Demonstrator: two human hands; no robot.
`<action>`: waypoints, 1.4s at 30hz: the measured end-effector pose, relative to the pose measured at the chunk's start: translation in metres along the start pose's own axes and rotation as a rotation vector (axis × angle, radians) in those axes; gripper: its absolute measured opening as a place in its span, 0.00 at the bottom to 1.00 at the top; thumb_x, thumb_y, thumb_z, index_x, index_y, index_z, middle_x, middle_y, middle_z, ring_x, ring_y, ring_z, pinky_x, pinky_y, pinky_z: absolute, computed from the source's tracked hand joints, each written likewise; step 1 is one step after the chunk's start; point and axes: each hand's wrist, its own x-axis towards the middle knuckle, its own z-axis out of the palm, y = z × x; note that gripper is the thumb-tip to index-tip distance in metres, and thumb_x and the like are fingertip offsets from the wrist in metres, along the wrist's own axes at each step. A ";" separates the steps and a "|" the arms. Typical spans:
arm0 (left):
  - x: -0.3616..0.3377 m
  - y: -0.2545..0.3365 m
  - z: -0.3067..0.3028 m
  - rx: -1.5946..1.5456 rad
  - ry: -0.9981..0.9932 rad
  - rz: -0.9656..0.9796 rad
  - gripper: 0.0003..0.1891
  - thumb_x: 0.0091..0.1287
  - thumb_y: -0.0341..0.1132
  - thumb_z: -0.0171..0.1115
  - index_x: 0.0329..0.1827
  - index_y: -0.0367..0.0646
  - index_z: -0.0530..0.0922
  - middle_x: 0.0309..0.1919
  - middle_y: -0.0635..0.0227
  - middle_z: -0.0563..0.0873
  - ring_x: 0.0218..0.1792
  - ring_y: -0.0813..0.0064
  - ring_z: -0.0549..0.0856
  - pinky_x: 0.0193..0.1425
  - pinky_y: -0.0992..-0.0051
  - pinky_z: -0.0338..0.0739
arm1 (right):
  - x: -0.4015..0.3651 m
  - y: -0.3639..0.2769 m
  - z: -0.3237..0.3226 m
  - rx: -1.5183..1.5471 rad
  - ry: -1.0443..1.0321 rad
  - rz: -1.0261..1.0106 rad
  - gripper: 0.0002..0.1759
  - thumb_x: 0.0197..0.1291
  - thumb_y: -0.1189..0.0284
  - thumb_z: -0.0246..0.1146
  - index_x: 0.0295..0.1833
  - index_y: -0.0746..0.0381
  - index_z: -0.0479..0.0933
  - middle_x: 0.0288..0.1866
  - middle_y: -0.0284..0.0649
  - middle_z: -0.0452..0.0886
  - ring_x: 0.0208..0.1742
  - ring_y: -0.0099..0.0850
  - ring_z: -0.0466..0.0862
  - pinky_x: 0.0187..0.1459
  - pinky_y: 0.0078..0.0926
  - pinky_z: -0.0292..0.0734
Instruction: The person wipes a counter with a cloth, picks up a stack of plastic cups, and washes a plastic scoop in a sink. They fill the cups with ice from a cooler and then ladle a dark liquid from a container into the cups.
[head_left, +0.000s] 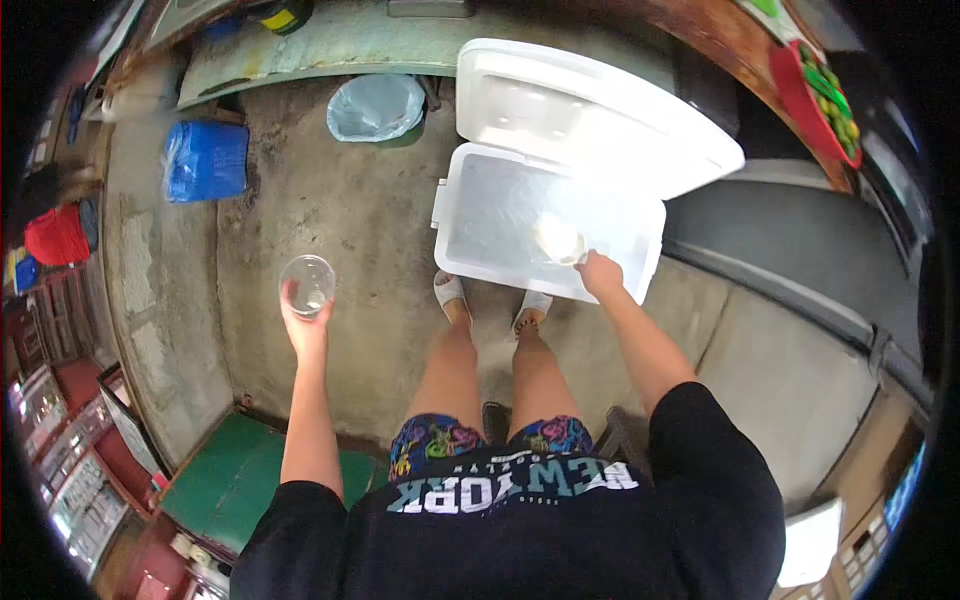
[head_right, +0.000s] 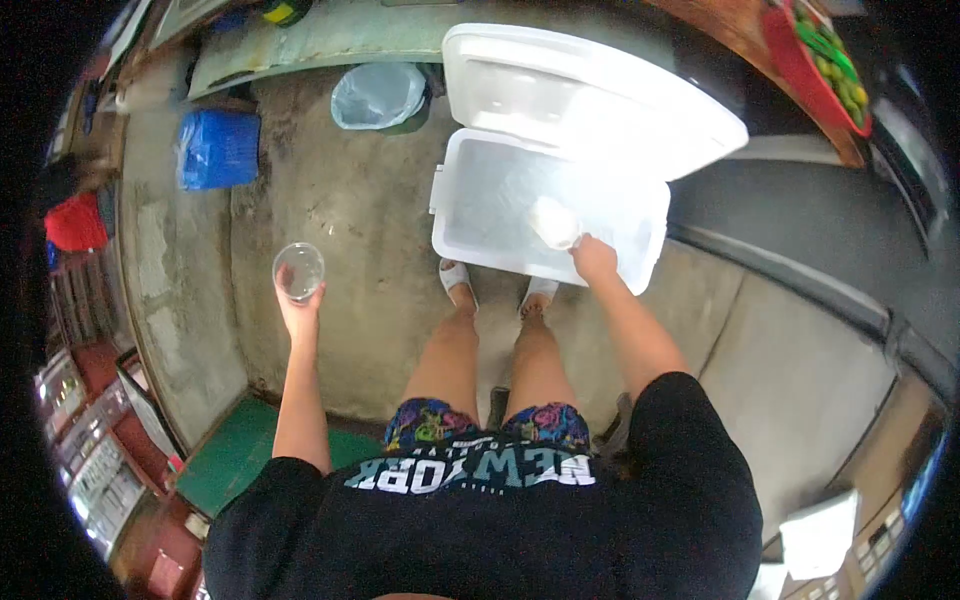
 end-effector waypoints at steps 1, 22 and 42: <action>-0.005 -0.012 0.009 -0.036 -0.014 0.016 0.45 0.45 0.30 0.76 0.68 0.38 0.60 0.61 0.55 0.70 0.64 0.64 0.69 0.68 0.66 0.63 | 0.026 -0.011 0.009 -0.015 0.028 -0.016 0.17 0.59 0.60 0.58 0.41 0.64 0.78 0.40 0.50 0.83 0.44 0.46 0.83 0.46 0.43 0.78; 0.017 -0.012 0.159 0.151 -0.313 0.298 0.42 0.41 0.34 0.78 0.64 0.45 0.67 0.60 0.60 0.74 0.63 0.58 0.72 0.66 0.63 0.68 | 0.195 -0.016 0.106 0.314 0.178 -0.056 0.24 0.43 0.65 0.66 0.50 0.56 0.81 0.38 0.48 0.84 0.41 0.43 0.83 0.46 0.39 0.76; 0.001 0.089 0.314 0.045 -0.707 0.544 0.39 0.40 0.30 0.73 0.61 0.49 0.69 0.60 0.62 0.72 0.65 0.54 0.66 0.73 0.55 0.54 | -0.073 -0.003 -0.169 -0.237 0.184 -0.223 0.11 0.47 0.72 0.64 0.38 0.62 0.80 0.34 0.48 0.83 0.39 0.45 0.84 0.41 0.40 0.79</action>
